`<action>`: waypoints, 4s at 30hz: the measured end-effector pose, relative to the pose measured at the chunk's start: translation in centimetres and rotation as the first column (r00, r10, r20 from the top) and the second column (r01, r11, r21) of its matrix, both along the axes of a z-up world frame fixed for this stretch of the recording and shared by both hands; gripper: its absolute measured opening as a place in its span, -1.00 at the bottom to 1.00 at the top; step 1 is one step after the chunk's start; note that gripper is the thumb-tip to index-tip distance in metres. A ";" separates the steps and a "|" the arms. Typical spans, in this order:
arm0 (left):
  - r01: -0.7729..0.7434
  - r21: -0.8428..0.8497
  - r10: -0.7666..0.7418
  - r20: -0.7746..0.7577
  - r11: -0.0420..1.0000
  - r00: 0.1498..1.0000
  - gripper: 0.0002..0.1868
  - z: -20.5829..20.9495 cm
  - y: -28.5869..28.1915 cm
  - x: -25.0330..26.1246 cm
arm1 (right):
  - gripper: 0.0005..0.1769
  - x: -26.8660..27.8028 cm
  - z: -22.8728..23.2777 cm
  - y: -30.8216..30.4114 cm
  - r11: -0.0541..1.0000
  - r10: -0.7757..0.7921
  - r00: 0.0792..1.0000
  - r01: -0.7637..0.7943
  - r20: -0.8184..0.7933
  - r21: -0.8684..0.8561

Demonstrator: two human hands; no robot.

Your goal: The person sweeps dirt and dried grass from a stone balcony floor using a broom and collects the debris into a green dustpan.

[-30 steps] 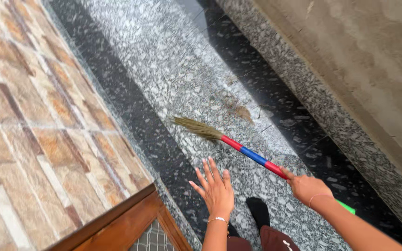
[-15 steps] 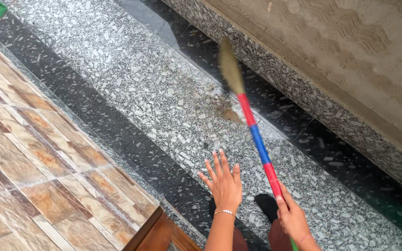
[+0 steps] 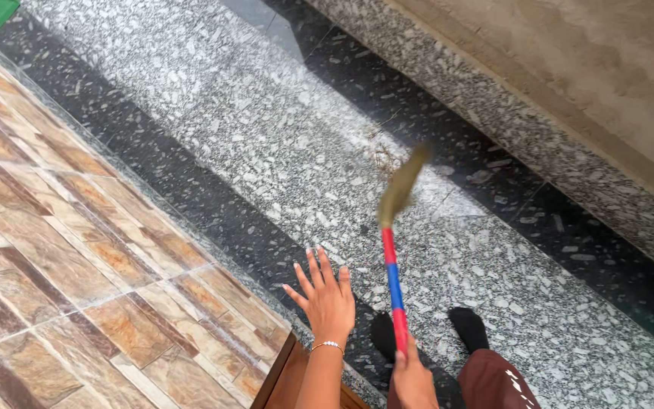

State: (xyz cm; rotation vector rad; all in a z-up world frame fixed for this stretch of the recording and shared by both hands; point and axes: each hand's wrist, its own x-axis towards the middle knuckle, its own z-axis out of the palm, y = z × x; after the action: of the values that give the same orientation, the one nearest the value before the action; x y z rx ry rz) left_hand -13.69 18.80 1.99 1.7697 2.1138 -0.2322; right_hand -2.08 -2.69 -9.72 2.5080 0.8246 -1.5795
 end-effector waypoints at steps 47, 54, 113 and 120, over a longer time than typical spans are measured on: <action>0.306 -0.050 -0.289 0.208 0.951 0.934 -0.29 0.5 0.1 11.7 | -0.31 8.0 6.8 0.7 0.820 -0.561 0.821 0.569 0.104 -0.065; 0.003 -0.191 0.047 0.256 0.982 0.966 -0.27 -0.8 1.2 12.8 | -0.14 5.9 2.0 10.8 0.996 -0.087 0.991 0.088 -0.104 0.003; -0.155 -0.209 0.172 0.064 0.966 0.983 -0.27 -1.2 15.9 -3.4 | -0.44 2.4 3.2 28.6 0.979 -0.201 0.978 0.202 -0.062 0.002; -0.173 -0.118 0.184 0.088 0.978 0.979 -0.27 -1.0 16.1 -2.5 | -0.44 3.8 0.5 31.3 0.993 -0.117 0.958 0.108 -0.262 -0.050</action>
State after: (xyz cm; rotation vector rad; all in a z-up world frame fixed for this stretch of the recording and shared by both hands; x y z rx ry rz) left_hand -16.15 34.91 0.97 1.4886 2.1306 -0.2039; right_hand 1.70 28.65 -9.23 2.3919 0.6804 -1.9803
